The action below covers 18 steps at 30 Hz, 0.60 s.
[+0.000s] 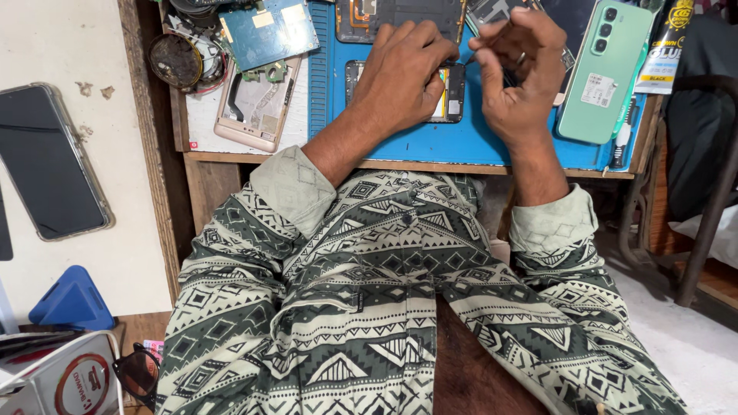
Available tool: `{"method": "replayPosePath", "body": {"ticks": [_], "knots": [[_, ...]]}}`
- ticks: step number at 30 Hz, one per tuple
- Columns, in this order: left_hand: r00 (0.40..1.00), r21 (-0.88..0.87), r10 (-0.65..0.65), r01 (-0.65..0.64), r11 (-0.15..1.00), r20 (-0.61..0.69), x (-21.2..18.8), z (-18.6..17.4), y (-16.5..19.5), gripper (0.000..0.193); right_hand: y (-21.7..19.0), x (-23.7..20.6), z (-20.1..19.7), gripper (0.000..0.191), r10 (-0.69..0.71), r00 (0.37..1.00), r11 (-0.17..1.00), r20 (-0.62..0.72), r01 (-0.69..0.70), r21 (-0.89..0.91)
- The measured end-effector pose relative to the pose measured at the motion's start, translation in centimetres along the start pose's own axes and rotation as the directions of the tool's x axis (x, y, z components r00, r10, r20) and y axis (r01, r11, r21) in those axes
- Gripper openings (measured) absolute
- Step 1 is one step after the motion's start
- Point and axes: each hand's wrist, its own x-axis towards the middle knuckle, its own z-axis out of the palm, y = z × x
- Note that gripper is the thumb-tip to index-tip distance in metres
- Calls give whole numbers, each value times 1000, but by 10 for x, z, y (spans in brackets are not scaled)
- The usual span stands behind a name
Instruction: The person repairs a disassembled smartphone at a workbench, using a small tool to work on the phone's internal components and battery. They lift and reposition the phone, detach a small green circuit board, and manipulate the board with both hands and a tool.
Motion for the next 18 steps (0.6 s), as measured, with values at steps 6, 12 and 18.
{"method": "replayPosePath", "body": {"ticks": [6, 12, 18], "knots": [[999, 14, 19, -19, 1000, -32, 1, 2, 1, 21, 0, 0, -2, 49, -35, 997, 999, -73, 35, -5], [998, 47, 56, -55, 997, -16, 5, 2, 5, 18, 0, -1, -6, 50, -18, 995, 1000, -98, 19, 7], [981, 218, 169, -186, 958, 92, 13, 6, 15, 20, 1, -8, -15, 47, 31, 991, 998, -134, -38, -48]]}}
